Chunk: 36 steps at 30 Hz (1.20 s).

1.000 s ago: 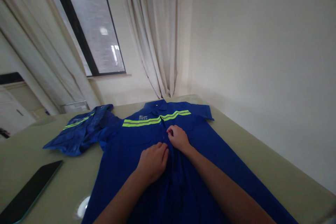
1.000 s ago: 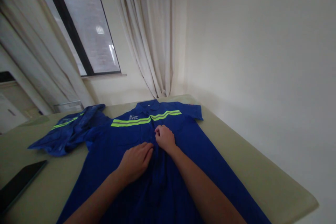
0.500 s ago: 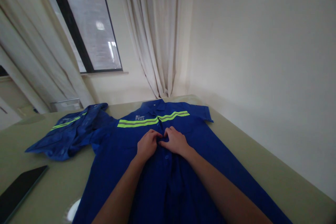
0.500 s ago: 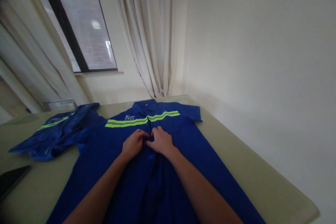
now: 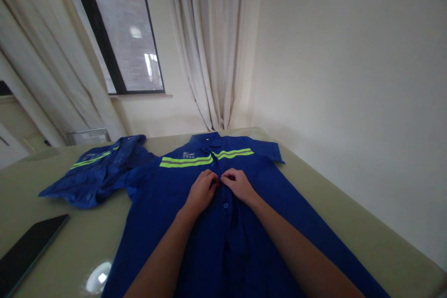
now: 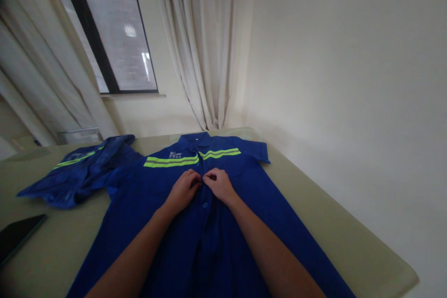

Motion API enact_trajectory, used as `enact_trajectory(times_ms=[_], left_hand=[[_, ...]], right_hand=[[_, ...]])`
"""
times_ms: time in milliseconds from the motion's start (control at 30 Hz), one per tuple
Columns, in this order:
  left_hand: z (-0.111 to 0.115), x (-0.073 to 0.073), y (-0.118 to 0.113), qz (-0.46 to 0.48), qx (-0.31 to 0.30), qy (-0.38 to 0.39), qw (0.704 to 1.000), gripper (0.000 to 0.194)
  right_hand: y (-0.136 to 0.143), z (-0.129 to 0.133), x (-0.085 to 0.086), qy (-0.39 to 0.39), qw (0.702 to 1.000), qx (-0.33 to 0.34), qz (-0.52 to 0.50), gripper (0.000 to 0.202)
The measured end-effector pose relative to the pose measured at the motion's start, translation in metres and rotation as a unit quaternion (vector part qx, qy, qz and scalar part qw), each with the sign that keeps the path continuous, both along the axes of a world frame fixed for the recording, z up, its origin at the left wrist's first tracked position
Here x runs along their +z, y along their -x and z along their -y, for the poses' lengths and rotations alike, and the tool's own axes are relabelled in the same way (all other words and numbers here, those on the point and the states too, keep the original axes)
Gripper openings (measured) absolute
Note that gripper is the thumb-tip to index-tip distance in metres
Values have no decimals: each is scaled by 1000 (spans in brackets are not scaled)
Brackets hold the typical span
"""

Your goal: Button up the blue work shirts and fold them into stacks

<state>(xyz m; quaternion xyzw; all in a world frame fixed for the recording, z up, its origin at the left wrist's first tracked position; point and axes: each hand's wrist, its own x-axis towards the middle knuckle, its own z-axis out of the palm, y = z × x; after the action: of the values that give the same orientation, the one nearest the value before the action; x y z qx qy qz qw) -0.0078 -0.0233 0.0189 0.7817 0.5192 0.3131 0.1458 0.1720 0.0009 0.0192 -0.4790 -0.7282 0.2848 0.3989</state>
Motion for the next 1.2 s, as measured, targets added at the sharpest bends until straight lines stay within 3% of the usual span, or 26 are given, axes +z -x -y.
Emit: enact_trajectory(times_ms=[100,300,400,567,767,1033,1200], left_hand=[[3,1,-3,15,-4,-11,1000,11],[-3,-4,1,62,4,3,998,12],[-5,-5,3,97,-3,14,995,17],[-3,-4,4,148,-10,19,989,7],[-8,-9,4,179,-1,34,983,14],[-8,-7,6,67,-7,31,997,15],[2,-7,0,-25,20,-7,999,17]], right_hand=[[3,2,-3,-9,999,-6,-30,22],[5,5,-10,-59,998,-19,15,19],[5,7,-9,-60,998,-2,31,14],[6,7,-8,-49,997,-13,56,10],[7,6,-7,-57,996,-20,67,6],[4,-5,-9,51,997,-46,43,6],[4,-9,-11,61,995,-38,75,10]])
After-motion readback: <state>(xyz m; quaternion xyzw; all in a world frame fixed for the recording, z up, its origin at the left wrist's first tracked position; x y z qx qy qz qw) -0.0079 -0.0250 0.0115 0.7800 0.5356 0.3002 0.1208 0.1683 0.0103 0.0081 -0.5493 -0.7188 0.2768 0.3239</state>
